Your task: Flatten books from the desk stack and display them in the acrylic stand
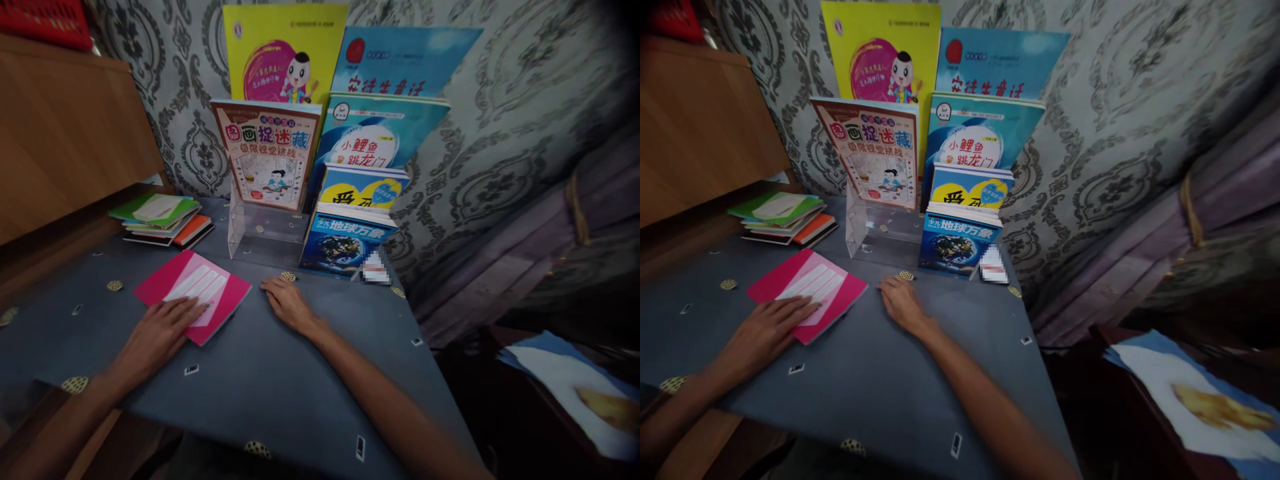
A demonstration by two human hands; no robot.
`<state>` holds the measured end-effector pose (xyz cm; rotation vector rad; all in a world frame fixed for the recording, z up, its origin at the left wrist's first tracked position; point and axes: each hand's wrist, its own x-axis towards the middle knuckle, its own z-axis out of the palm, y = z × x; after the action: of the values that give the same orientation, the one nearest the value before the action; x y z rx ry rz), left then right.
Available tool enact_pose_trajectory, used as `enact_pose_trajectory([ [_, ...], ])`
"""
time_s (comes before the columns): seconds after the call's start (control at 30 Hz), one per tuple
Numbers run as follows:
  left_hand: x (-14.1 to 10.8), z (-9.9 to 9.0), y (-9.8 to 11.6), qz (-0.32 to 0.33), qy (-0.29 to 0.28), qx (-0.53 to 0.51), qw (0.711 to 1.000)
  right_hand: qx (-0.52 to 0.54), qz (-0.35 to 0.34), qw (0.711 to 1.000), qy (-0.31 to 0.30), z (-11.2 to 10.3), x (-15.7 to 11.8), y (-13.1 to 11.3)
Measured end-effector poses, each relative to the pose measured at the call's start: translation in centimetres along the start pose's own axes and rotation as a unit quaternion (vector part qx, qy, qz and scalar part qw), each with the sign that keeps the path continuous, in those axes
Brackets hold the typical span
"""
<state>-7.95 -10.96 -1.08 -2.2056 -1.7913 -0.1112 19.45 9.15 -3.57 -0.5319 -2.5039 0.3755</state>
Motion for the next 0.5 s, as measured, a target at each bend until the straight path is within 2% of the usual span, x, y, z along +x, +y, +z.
enact_pose_trajectory([
  [0.07, 0.7, -0.2, 2.5, 0.034, 0.003, -0.022, 0.999, 0.01, 0.011, 1.0, 0.004, -0.2, 0.0, -0.1],
  [0.13, 1.4, -0.3, 4.1, 0.073, 0.0, -0.06, 0.996, 0.018, 0.026, 0.999, 0.007, -0.3, 0.1, -0.2],
  [0.23, 2.1, -0.3, 3.8, 0.088, -0.007, -0.111, 0.99, 0.023, 0.044, 0.999, 0.002, -0.5, 0.2, -0.4],
  [0.3, 2.4, -0.2, 2.2, 0.022, -0.006, -0.104, 0.994, 0.024, 0.051, 0.998, -0.002, -0.6, 0.2, -0.5],
  [0.4, 2.5, 0.1, -0.4, -0.133, -0.016, -0.06, 0.989, 0.021, 0.05, 0.998, -0.014, -0.7, 0.1, -0.7],
  [0.5, 2.3, 0.1, -1.5, -0.187, -0.045, -0.057, 0.98, 0.016, 0.034, 0.999, -0.031, -0.7, 0.1, -0.8],
])
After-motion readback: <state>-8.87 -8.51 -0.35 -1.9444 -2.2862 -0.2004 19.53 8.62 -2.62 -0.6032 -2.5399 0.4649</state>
